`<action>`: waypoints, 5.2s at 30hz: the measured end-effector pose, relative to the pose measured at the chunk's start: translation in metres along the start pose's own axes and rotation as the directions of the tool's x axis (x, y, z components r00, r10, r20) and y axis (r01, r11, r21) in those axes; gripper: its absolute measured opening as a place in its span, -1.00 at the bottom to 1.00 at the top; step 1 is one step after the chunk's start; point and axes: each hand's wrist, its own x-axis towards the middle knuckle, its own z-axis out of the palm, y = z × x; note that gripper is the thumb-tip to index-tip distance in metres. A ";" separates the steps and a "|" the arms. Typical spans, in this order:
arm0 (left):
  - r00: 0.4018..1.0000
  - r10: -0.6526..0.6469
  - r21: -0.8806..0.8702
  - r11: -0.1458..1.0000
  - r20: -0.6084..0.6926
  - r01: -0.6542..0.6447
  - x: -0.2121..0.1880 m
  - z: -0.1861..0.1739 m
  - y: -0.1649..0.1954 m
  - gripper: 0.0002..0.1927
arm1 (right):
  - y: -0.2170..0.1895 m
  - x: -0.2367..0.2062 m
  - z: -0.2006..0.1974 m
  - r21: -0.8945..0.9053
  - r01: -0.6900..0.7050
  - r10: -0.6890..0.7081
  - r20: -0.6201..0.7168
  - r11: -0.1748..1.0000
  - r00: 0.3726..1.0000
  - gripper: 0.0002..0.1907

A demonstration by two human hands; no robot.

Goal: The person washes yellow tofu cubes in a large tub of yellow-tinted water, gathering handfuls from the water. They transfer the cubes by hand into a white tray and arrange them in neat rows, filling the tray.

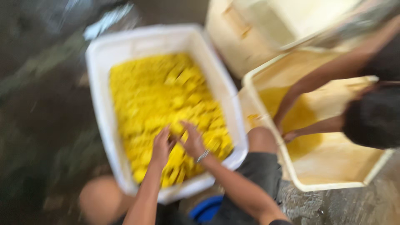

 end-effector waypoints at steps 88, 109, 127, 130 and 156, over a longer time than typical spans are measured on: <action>0.953 0.257 0.882 0.396 0.159 -0.254 0.240 0.078 -0.058 -0.41 | 0.227 0.181 -0.032 -0.325 0.141 0.174 0.768 0.935 0.617 -0.38; 0.925 0.251 0.942 0.107 0.284 -0.318 0.219 0.084 -0.061 -0.48 | 0.218 0.152 -0.033 -0.330 0.154 0.023 0.476 0.931 0.879 -0.72; 0.859 0.449 0.969 -0.090 0.247 -0.232 0.085 -0.089 0.078 -0.87 | 0.129 0.181 0.038 -0.190 -0.041 0.153 0.629 0.981 0.762 -0.79; 0.909 0.365 0.979 -0.047 0.203 -0.200 0.073 -0.084 0.077 -0.87 | 0.136 0.138 -0.025 -0.292 -0.126 0.277 0.563 0.948 0.779 -0.79; 0.990 0.143 0.951 0.307 -0.017 -0.028 -0.006 -0.035 0.041 -0.54 | 0.122 0.035 -0.086 -0.432 -0.318 0.506 0.443 0.844 0.741 -0.54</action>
